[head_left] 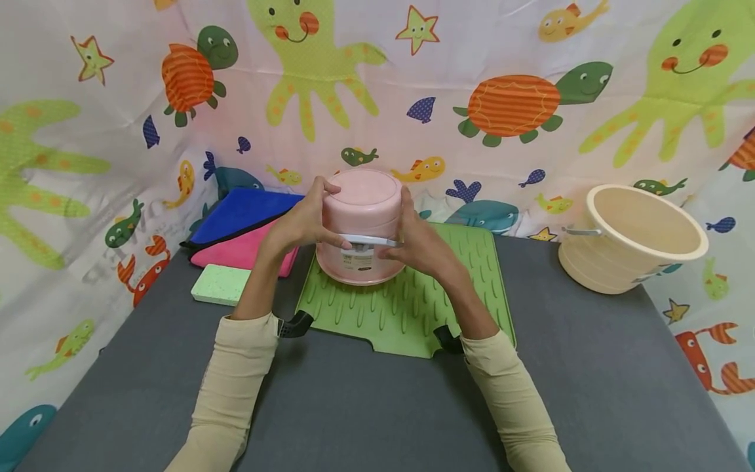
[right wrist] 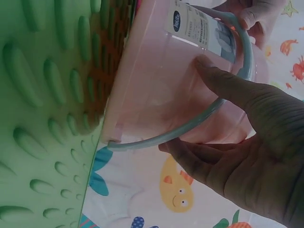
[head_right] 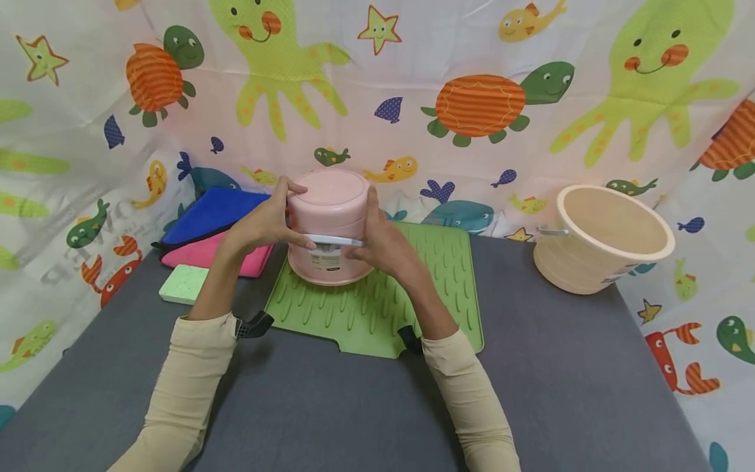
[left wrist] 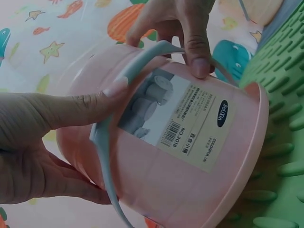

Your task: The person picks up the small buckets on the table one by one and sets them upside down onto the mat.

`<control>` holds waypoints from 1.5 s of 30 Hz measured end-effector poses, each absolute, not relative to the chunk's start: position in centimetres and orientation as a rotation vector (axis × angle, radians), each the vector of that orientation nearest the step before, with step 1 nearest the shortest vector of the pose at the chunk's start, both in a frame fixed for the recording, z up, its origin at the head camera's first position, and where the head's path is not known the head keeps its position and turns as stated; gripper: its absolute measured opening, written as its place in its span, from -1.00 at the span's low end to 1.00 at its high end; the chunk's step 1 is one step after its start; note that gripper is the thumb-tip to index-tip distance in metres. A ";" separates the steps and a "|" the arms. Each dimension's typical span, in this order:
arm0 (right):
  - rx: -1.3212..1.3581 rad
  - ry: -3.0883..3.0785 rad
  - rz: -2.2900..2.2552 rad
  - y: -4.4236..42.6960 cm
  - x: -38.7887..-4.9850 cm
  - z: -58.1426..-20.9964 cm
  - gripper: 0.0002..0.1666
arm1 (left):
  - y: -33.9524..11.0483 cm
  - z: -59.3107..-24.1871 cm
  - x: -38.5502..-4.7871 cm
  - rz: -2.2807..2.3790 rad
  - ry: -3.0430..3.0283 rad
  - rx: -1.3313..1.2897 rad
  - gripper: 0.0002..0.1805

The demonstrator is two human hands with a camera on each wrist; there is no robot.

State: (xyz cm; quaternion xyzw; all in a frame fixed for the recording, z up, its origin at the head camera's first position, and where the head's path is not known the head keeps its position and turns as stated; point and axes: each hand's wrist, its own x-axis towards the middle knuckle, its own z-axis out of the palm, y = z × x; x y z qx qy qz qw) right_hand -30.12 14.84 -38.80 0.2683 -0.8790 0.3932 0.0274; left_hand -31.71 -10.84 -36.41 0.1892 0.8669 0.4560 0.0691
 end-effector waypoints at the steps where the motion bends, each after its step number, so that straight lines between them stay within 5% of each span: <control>1: 0.853 -2.706 1.223 14.8 -30.1 -38.8 0.49 | -10.8 -36.4 -31.7 1.359 2.616 0.581 0.20; 22: 1.012 -2.921 1.257 16.2 -29.2 -37.6 0.74 | -11.2 -36.3 -32.0 1.167 2.678 0.752 -0.28; 45: 1.026 -2.962 1.178 16.3 -28.9 -37.7 0.70 | -10.8 -35.9 -31.2 1.148 2.715 0.694 -0.19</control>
